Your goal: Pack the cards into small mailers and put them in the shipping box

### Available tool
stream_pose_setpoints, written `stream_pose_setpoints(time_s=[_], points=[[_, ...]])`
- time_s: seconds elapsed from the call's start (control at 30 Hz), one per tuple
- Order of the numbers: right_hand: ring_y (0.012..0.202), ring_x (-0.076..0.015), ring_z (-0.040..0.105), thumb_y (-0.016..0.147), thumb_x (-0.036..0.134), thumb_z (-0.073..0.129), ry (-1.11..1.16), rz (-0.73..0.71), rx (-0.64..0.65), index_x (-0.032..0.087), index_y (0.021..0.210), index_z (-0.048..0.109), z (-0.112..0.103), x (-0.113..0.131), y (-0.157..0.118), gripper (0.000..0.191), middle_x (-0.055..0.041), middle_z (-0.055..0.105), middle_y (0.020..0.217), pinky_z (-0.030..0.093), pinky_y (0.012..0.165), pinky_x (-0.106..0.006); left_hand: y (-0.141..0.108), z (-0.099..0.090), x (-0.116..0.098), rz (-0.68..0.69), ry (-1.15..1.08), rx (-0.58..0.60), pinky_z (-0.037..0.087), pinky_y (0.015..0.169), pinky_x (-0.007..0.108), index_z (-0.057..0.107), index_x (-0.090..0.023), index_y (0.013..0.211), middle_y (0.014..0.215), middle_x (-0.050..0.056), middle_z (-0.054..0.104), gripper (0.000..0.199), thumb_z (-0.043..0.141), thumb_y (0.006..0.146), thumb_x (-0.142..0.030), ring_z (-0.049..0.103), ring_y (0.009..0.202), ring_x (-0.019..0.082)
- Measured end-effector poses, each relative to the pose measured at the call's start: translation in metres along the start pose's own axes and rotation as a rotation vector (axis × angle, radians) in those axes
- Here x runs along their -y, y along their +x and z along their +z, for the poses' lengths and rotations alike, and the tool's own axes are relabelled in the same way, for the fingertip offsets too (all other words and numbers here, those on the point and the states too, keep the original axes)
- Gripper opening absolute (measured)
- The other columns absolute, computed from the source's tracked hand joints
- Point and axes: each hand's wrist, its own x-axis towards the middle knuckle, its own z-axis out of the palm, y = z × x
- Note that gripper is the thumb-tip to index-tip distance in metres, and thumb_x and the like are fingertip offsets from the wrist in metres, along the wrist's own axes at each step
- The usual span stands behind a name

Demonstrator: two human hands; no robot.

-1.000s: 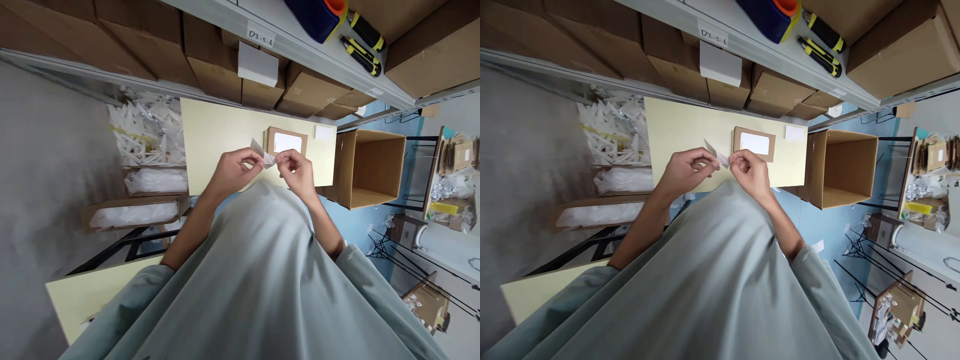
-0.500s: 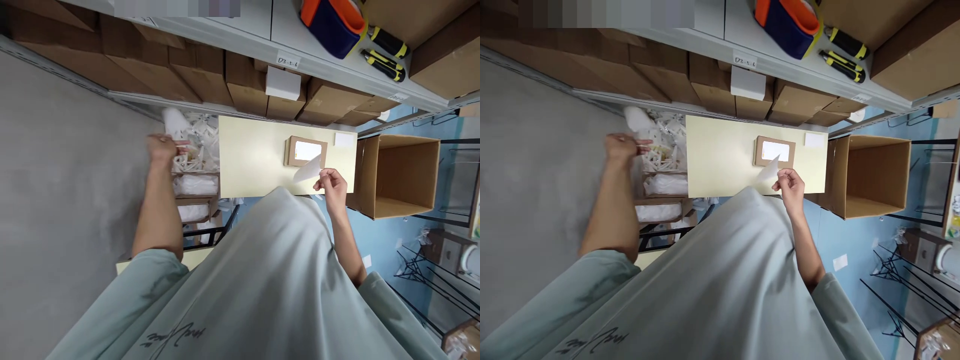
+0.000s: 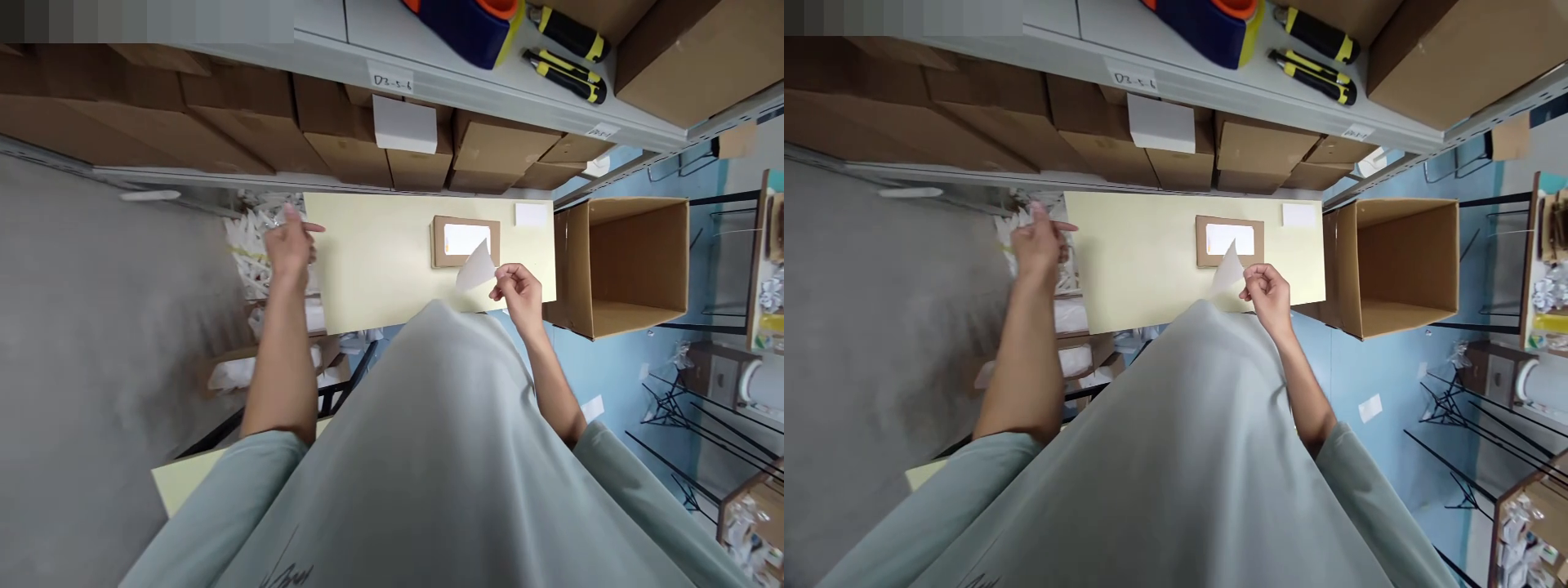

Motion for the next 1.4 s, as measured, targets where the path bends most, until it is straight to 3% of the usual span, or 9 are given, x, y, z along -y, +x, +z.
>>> stream_pose_setpoints(time_s=[0.03,0.1,0.23,0.33,0.47,0.67,0.87,1.1,1.4], points=[[0.061,-0.0149,0.07,0.094,0.053,0.075,-0.009,-0.006,0.019,0.025,0.093,0.065,-0.006,-0.002,0.005,0.03,0.0071,0.062,0.063,0.058,0.062,-0.028,0.004,0.012,0.01,-0.145,-0.021,-0.104,0.051,0.06,0.024,0.07,-0.013,0.086,0.051,-0.006,0.042,0.068,0.04,0.115,-0.067,0.042,0.046,0.008],[0.062,-0.015,0.07,0.096,0.055,0.074,-0.03,-0.027,0.047,0.025,0.094,0.065,-0.018,-0.006,0.016,0.031,0.0072,0.061,0.064,0.058,0.063,-0.029,0.009,0.035,0.027,-0.333,-0.067,-0.246,0.046,0.053,0.027,0.07,-0.015,0.082,0.047,-0.005,0.04,0.069,0.044,0.112,-0.071,0.04,0.043,0.011],[0.066,-0.0145,0.07,0.103,0.052,0.069,-0.139,-0.146,0.044,0.026,0.096,0.066,-0.041,-0.012,0.036,0.028,0.0033,0.068,0.077,0.059,0.067,-0.03,0.005,0.07,0.034,-0.234,-0.054,-0.393,0.065,0.088,0.039,0.077,-0.019,0.105,0.088,0.007,0.078,0.038,0.085,0.093,-0.054,0.079,0.092,0.025],[0.071,-0.0151,0.068,0.109,0.043,0.063,-0.305,-0.38,0.021,0.026,0.098,0.068,-0.056,-0.02,0.05,0.02,0.0001,0.07,0.085,0.058,0.07,-0.031,-0.021,0.105,0.005,-0.128,-0.178,-0.316,0.06,0.114,0.047,0.078,-0.02,0.108,0.105,0.01,0.083,0.036,0.085,0.092,-0.052,0.08,0.115,0.028],[0.07,-0.0153,0.068,0.111,0.032,0.061,-0.557,-0.656,0.167,0.028,0.103,0.072,-0.066,-0.043,0.067,0.014,-0.0017,0.073,0.085,0.057,0.068,-0.03,-0.071,0.173,-0.056,-0.241,-0.557,0.02,0.066,0.106,0.046,0.079,-0.02,0.101,0.106,0.012,0.084,0.053,0.088,0.085,-0.07,0.082,0.11,0.029],[0.066,-0.0165,0.066,0.113,0.023,0.058,-0.733,-0.829,0.459,0.027,0.1,0.074,-0.068,-0.076,0.077,0.021,-0.002,0.073,0.08,0.056,0.062,-0.031,-0.099,0.245,-0.094,-0.368,-0.734,-0.14,0.068,0.086,0.03,0.072,-0.023,0.085,0.081,0.0,0.075,0.054,0.104,0.064,-0.06,0.078,0.085,0.017],[0.077,-0.0149,0.073,0.116,0.033,0.059,-0.566,-0.696,0.611,0.026,0.1,0.08,-0.084,-0.083,0.079,0.027,-0.0028,0.079,0.094,0.055,0.068,-0.028,-0.099,0.248,-0.087,-0.299,-0.519,-0.238,0.067,0.077,0.028,0.068,-0.023,0.083,0.07,-0.004,0.065,0.045,0.099,0.07,-0.054,0.071,0.073,0.015],[0.07,-0.0146,0.068,0.1,0.059,0.077,-0.113,-0.123,0.295,0.027,0.099,0.086,-0.115,-0.095,0.127,0.033,-0.0043,0.078,0.104,0.06,0.067,-0.033,-0.104,0.217,-0.083,-0.241,-0.434,-0.097,0.067,0.076,0.031,0.07,-0.024,0.082,0.076,-0.001,0.068,0.046,0.099,0.07,-0.057,0.069,0.074,0.016],[0.066,-0.0129,0.065,0.078,0.058,0.092,0.104,0.162,0.505,0.023,0.09,0.082,-0.111,-0.103,0.139,0.038,-0.0041,0.08,0.096,0.049,0.052,-0.026,-0.115,0.193,-0.084,-0.187,-0.376,0.061,0.065,0.074,0.033,0.07,-0.024,0.082,0.074,0.0,0.068,0.045,0.097,0.073,-0.059,0.07,0.072,0.018]])
